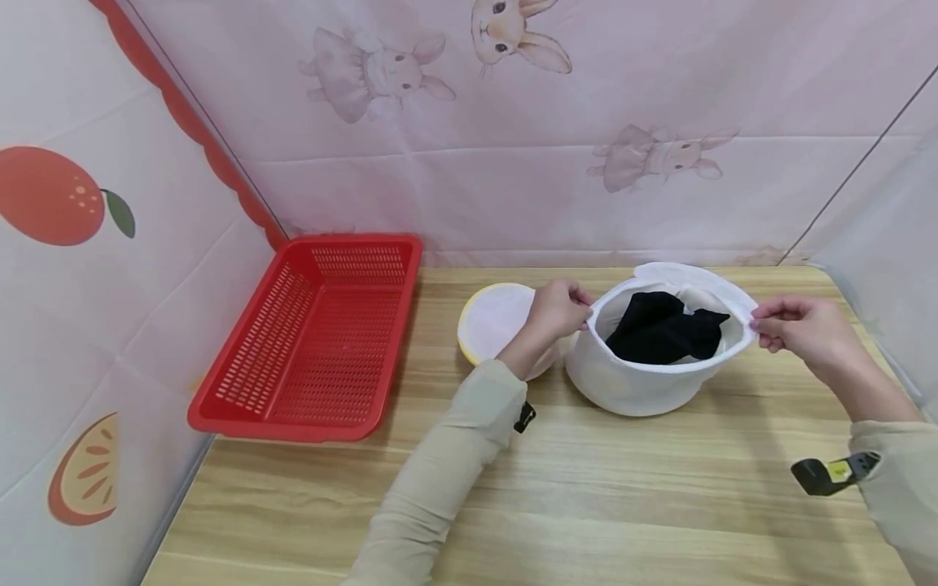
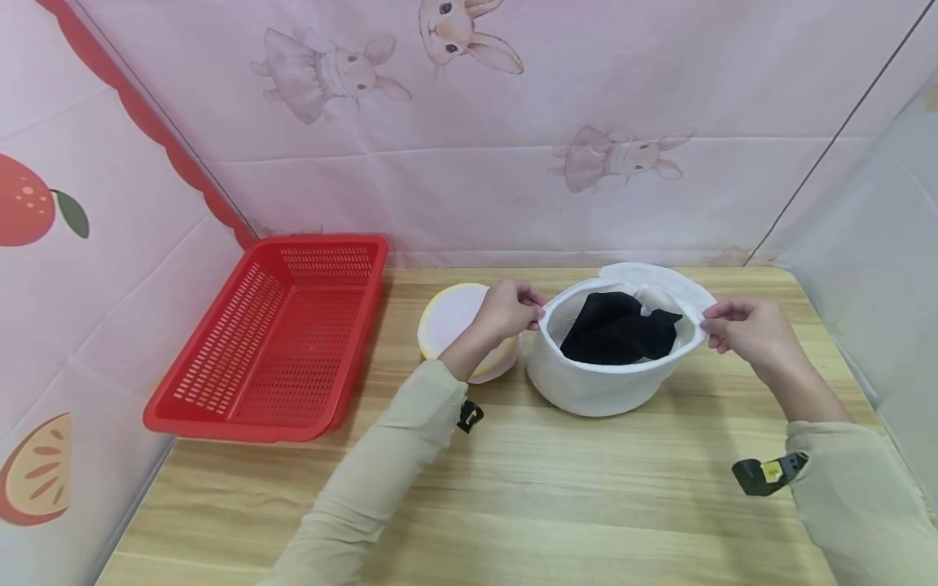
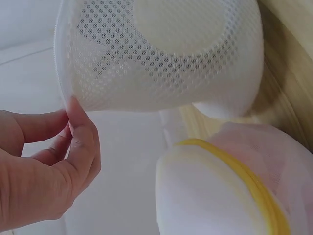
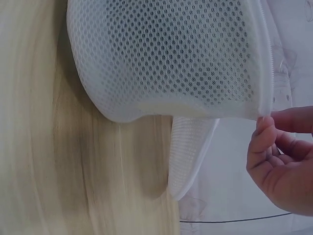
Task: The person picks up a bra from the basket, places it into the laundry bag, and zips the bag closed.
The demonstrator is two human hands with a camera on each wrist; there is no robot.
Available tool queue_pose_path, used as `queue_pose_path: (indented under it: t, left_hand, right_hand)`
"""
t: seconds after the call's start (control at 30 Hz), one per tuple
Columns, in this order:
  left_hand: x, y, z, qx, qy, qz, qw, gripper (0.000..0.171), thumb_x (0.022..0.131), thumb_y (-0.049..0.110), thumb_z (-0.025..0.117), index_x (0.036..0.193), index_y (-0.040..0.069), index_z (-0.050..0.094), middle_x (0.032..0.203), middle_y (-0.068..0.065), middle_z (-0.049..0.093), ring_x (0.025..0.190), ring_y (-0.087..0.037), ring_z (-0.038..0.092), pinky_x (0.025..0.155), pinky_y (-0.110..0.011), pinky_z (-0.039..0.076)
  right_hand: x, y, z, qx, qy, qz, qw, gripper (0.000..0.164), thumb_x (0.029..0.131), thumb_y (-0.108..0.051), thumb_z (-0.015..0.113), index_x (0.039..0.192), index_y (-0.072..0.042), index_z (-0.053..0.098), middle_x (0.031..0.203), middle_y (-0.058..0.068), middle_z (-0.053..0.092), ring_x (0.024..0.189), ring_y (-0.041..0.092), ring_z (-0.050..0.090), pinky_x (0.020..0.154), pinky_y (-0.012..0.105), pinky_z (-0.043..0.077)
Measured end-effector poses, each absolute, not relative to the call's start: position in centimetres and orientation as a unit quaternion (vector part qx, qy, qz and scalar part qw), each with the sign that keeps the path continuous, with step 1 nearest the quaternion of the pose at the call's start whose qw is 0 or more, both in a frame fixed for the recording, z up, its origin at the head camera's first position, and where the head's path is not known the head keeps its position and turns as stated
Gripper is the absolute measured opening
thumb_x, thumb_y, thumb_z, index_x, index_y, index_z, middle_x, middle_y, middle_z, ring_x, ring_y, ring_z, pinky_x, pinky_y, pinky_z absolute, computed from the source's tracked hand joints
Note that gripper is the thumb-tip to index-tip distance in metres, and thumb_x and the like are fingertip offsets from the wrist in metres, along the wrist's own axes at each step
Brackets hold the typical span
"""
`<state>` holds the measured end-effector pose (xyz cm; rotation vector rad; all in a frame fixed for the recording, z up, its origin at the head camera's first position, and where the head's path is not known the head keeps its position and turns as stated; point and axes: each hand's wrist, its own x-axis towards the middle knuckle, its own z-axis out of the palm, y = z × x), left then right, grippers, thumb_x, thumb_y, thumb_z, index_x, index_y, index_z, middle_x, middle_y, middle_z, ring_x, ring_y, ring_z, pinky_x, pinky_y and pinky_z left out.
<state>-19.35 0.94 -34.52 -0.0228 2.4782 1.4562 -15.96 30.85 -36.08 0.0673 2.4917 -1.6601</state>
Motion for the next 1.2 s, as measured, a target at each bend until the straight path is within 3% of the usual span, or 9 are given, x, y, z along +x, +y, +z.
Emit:
queue_pose_path:
  t: [0.37,0.47,0.63,0.8,1.03,1.2]
  left_hand:
    - [-19.3,0.9,-34.7,-0.004,0.845,0.517,0.134,0.006,0.079,-0.005,0.063,0.082,0.0,0.065,0.076,-0.008,0.062,0.05,-0.007,0.053,0.049,-0.016,0.048]
    - [-19.2,0.9,-34.7,-0.005,0.846,0.516,0.136,0.006,0.079,-0.004,0.064,0.082,0.0,0.065,0.075,-0.007,0.061,0.05,-0.007,0.053,0.049,-0.016,0.048]
    - [-19.3,0.9,-34.7,0.001,0.847,0.513,0.142,0.005,0.08,-0.004,0.064,0.082,0.001,0.064,0.077,-0.008,0.062,0.051,-0.008,0.053,0.049,-0.016,0.048]
    - [-19.3,0.9,-34.6,0.014,0.846,0.512,0.146,0.006,0.081,-0.005,0.063,0.082,0.001,0.064,0.074,-0.006,0.061,0.052,-0.008,0.052,0.049,-0.017,0.048]
    - [-19.2,1.0,-34.6,0.035,0.841,0.518,0.151,0.007,0.082,-0.005,0.062,0.081,0.001,0.063,0.068,-0.002,0.057,0.053,-0.008,0.052,0.051,-0.017,0.048]
    - [-19.2,1.0,-34.7,0.038,0.84,0.521,0.149,0.007,0.082,-0.005,0.062,0.08,0.002,0.063,0.068,-0.002,0.056,0.054,-0.008,0.052,0.051,-0.016,0.048]
  right_hand:
    - [-16.2,30.8,-35.6,-0.01,0.838,-0.536,0.101,0.022,0.086,0.001,0.059,0.076,-0.018,0.064,0.068,-0.007,0.06,0.056,0.008,0.054,0.052,0.02,0.047]
    - [-16.1,30.1,-35.0,-0.045,0.858,-0.499,0.113,0.004,0.085,-0.003,0.062,0.088,-0.006,0.063,0.073,-0.005,0.062,0.058,0.012,0.055,0.054,0.023,0.048]
    - [-15.9,28.2,-34.0,-0.121,0.894,-0.407,0.14,0.044,0.08,-0.011,0.07,0.115,0.005,0.05,0.093,0.002,0.061,0.066,0.014,0.059,0.059,0.027,0.049]
    - [-16.4,26.0,-33.2,-0.158,0.909,-0.355,0.152,0.056,0.076,-0.013,0.073,0.124,0.003,0.048,0.104,0.015,0.059,0.064,0.011,0.056,0.057,0.025,0.045]
    - [-17.7,23.9,-32.7,-0.175,0.903,-0.336,0.201,0.058,0.075,-0.005,0.071,0.125,0.006,0.046,0.064,0.008,0.059,0.055,0.019,0.056,0.054,0.03,0.048]
    - [-18.4,23.5,-32.5,-0.2,0.887,-0.343,0.235,0.065,0.071,0.002,0.07,0.129,0.008,0.042,0.058,0.006,0.053,0.052,0.016,0.053,0.05,0.03,0.047]
